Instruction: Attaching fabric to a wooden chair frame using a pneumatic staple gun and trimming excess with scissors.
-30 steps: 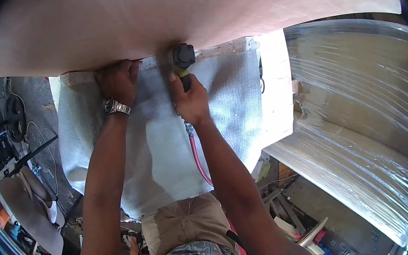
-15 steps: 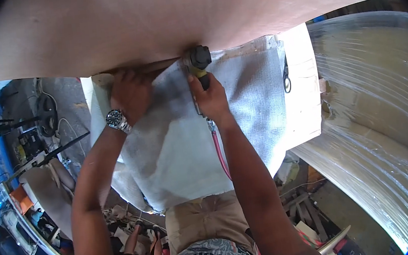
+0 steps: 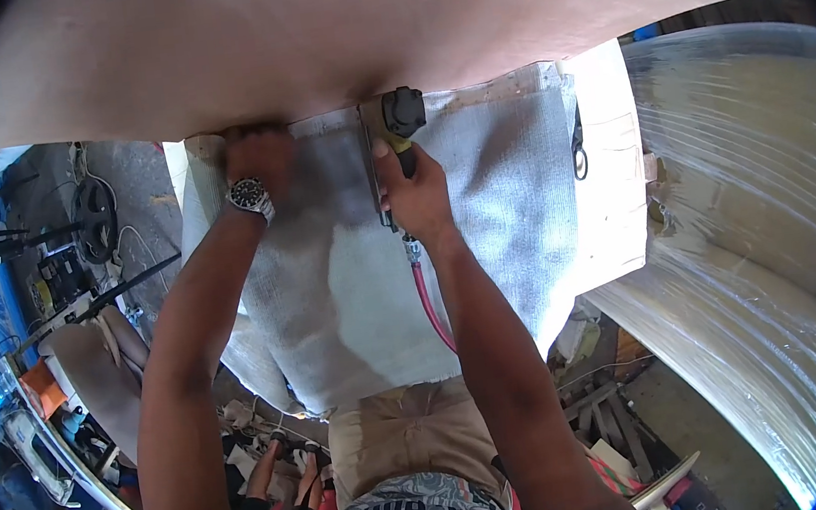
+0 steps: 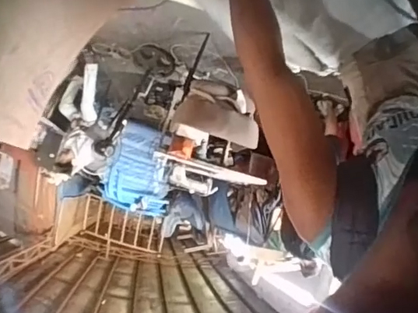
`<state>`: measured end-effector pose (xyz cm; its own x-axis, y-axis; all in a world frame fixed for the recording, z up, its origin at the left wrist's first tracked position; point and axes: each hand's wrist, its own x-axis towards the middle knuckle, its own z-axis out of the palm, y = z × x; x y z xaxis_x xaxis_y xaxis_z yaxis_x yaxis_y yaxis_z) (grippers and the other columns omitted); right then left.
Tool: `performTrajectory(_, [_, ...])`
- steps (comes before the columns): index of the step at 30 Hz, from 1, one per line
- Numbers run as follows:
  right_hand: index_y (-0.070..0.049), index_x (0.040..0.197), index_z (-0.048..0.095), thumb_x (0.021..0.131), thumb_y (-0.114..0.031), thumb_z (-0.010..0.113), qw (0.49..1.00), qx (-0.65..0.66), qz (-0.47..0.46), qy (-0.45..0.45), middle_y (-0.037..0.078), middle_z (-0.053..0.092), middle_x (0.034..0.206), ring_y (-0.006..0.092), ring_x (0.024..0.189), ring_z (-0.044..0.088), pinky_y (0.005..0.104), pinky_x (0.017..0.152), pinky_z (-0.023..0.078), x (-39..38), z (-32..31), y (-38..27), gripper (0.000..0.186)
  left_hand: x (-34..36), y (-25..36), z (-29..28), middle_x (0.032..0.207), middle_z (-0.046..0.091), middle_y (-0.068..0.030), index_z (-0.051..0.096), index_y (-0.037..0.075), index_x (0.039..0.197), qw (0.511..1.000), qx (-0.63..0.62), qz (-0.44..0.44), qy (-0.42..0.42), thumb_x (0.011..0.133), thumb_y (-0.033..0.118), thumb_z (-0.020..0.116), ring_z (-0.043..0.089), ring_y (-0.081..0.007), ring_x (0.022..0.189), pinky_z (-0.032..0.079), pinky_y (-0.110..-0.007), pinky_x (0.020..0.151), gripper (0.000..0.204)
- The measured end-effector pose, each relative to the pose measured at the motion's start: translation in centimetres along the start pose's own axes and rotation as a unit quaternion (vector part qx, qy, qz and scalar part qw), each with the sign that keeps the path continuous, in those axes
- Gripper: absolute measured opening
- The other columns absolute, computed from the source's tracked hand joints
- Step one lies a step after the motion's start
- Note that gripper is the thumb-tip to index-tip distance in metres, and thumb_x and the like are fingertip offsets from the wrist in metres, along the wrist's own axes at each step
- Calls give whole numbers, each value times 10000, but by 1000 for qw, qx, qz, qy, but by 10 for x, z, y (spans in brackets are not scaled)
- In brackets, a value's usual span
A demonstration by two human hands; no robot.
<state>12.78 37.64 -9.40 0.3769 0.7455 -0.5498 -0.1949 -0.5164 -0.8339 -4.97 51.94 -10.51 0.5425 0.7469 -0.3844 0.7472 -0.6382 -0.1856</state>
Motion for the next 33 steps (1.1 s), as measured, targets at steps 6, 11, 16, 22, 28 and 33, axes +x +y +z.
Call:
performTrajectory(6, [31,1021,649,1004,-518,654,999,-37,4,-13,88,638,742,168,620,631,324,591,507,2,23,1,549,3,-3,1,952,792,-92,798,159,927,999,-35,-7,11,944,186,607,787,-262,890,583,-478,829,193])
performTrajectory(11, [51,1143,664,989,-540,644,986,-162,-24,28,238,729,905,380,868,727,439,804,550,11,36,11,611,2,-5,6,916,788,-102,787,146,919,998,-33,16,50,932,184,617,786,-266,858,628,-445,752,175])
performTrajectory(16, [32,1168,670,989,-541,634,980,-191,-29,41,287,732,976,455,1011,716,479,885,534,6,44,10,601,2,-8,12,916,788,-84,773,160,903,998,-12,24,57,930,194,622,786,-256,849,619,-428,729,157])
performTrajectory(22, [6,1153,672,967,-563,655,964,-253,-71,46,288,735,1009,462,1047,707,497,898,534,-1,62,6,599,1,-8,9,892,784,-87,772,159,897,994,-25,37,103,922,207,630,786,-259,829,613,-459,700,152])
performTrajectory(28, [8,1078,688,948,-586,667,985,-173,-24,9,266,743,1006,445,1018,714,489,877,546,5,48,1,609,-41,-32,-38,899,772,-82,759,138,933,979,69,129,142,917,218,605,748,-249,928,542,-445,904,174])
performTrajectory(33, [16,1141,689,966,-587,637,983,-179,-41,4,265,748,1018,441,1036,713,484,896,545,7,38,0,630,-64,-63,-57,942,740,-63,719,130,932,954,38,228,192,882,232,671,680,-243,1033,466,-424,986,124])
